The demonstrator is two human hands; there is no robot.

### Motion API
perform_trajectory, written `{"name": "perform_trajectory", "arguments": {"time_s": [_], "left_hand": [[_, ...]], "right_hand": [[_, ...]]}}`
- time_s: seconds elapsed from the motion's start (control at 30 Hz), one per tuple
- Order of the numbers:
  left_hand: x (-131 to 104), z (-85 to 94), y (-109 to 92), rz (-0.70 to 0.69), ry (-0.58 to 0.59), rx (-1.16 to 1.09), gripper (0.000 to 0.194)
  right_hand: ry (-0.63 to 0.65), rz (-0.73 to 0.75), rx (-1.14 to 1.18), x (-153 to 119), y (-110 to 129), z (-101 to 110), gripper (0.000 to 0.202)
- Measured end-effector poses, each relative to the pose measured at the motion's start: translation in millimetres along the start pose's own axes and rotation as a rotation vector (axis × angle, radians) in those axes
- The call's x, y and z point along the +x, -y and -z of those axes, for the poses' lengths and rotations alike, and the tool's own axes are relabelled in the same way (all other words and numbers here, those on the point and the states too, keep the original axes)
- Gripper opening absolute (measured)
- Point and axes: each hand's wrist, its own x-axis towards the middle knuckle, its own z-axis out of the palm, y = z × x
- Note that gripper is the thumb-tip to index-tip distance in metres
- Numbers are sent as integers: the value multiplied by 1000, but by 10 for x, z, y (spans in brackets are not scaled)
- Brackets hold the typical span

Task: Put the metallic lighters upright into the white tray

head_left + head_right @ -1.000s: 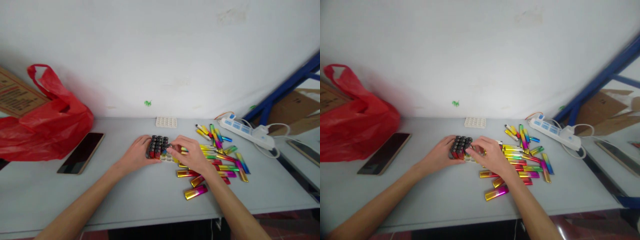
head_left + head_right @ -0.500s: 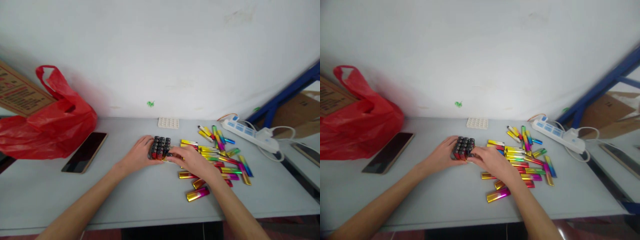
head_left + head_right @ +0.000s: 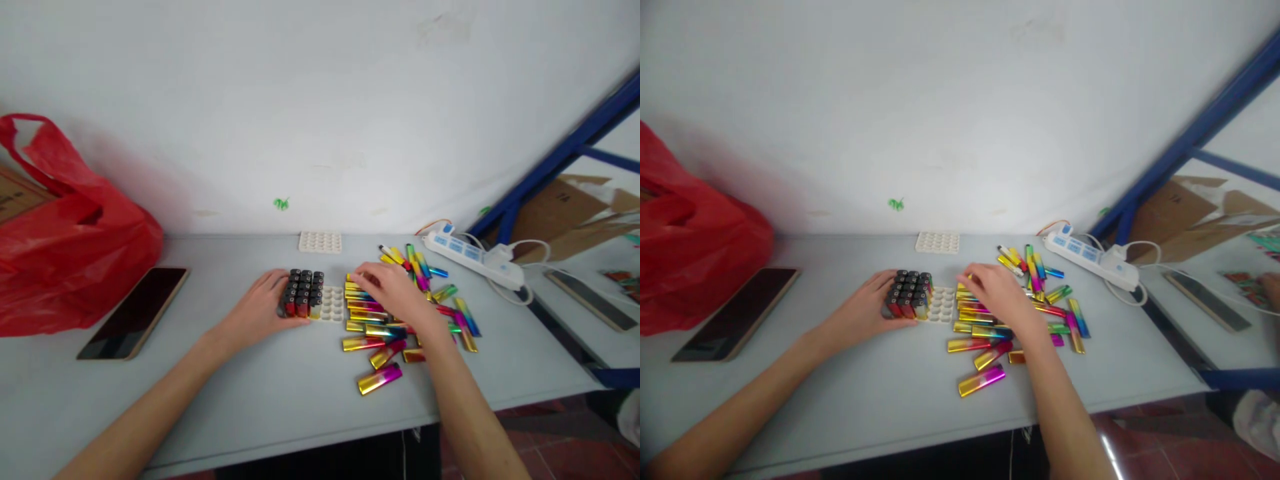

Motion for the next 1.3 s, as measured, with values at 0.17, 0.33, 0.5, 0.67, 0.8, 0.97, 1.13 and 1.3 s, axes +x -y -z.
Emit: {"name": "perform_trajectory", "arguments": {"time_s": [0.17, 0.33, 0.5, 0.67, 0.8, 0.97, 1.13, 1.3], "left_hand": [[-1, 8, 2, -15, 13, 16, 75], [-3, 11, 4, -16, -2, 16, 75], [-1, 2, 16, -7, 1, 8, 79], [1, 7, 10, -5, 3, -13, 77], [-11, 4, 2, -12, -10, -16, 79], [-4, 21, 53, -3, 11, -32, 82], [2, 65, 125, -13, 37, -43, 83], [-4, 83, 103, -41, 5, -45, 75]], "right_hand": [[103, -227, -80, -223, -567, 351, 21], [219, -359, -26, -356, -670, 468, 35], [212, -319, -185, -251, -618, 404, 22], [26, -280, -193, -154, -594, 294, 28], [-153, -192, -132, -91, -472, 148, 37], [-268, -199, 44, 45, -150, -93, 36], [-251, -114, 184, 124, 86, -210, 65], [-49, -147, 574, 98, 193, -292, 58]]}}
